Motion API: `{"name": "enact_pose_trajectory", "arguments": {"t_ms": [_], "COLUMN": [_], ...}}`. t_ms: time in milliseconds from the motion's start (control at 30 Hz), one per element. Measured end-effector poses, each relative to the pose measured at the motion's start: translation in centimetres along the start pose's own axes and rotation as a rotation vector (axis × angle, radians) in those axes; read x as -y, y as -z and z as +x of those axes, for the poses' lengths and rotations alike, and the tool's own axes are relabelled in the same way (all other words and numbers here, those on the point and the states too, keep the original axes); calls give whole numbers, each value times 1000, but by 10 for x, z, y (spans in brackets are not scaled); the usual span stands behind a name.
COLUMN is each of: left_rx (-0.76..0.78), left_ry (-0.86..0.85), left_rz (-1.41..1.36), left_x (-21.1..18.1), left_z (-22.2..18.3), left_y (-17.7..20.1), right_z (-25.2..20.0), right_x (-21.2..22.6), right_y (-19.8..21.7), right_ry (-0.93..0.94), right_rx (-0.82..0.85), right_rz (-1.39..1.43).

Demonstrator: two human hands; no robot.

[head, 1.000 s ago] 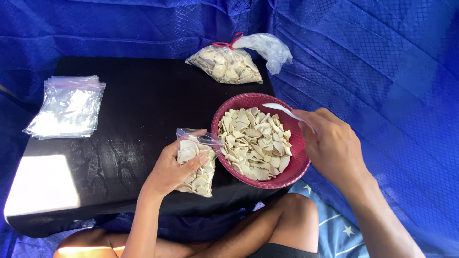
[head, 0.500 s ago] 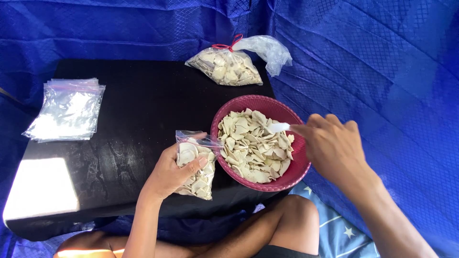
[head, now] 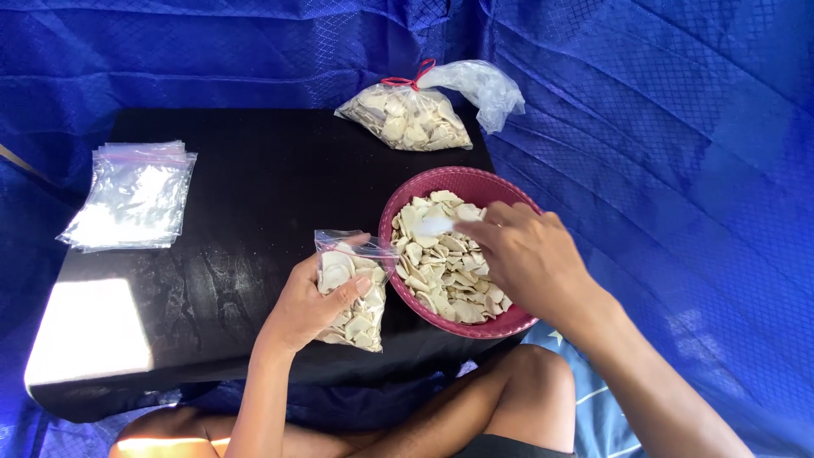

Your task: Filling small plastic bags with chips from a bowl using a spoon and hands.

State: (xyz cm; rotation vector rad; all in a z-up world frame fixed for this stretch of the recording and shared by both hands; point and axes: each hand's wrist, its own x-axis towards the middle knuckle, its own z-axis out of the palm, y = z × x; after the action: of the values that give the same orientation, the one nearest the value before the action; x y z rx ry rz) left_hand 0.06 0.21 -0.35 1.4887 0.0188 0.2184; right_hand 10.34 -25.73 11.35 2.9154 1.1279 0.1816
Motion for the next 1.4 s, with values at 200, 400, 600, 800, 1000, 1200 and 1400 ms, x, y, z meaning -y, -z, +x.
{"name": "enact_pose_trajectory", "arguments": {"t_ms": [200, 400, 600, 800, 1000, 1200, 1400], "left_rx": [29, 54, 20, -36, -122, -229, -330], "left_ry": [133, 42, 19, -55, -29, -202, -308], "left_rz": [8, -29, -47, -72, 6, -4, 68], "left_x": [-22, -15, -7, -15, -35, -50, -66], "left_z": [1, 0, -1, -8, -29, -45, -46], "left_y": [-4, -1, 2, 17, 33, 49, 43], "right_z": [-37, -52, -37, -50, -40, -14, 26], "right_x": [-9, -3, 15, 38, 102, 157, 174], "right_y": [29, 18, 4, 22, 26, -21, -58], "right_ry": [36, -80, -67, -31, 124, 146, 245], "right_rx": [-17, 200, 299, -102, -178, -161, 170], "right_rz": [37, -61, -236, 31, 639, 879, 1540]}}
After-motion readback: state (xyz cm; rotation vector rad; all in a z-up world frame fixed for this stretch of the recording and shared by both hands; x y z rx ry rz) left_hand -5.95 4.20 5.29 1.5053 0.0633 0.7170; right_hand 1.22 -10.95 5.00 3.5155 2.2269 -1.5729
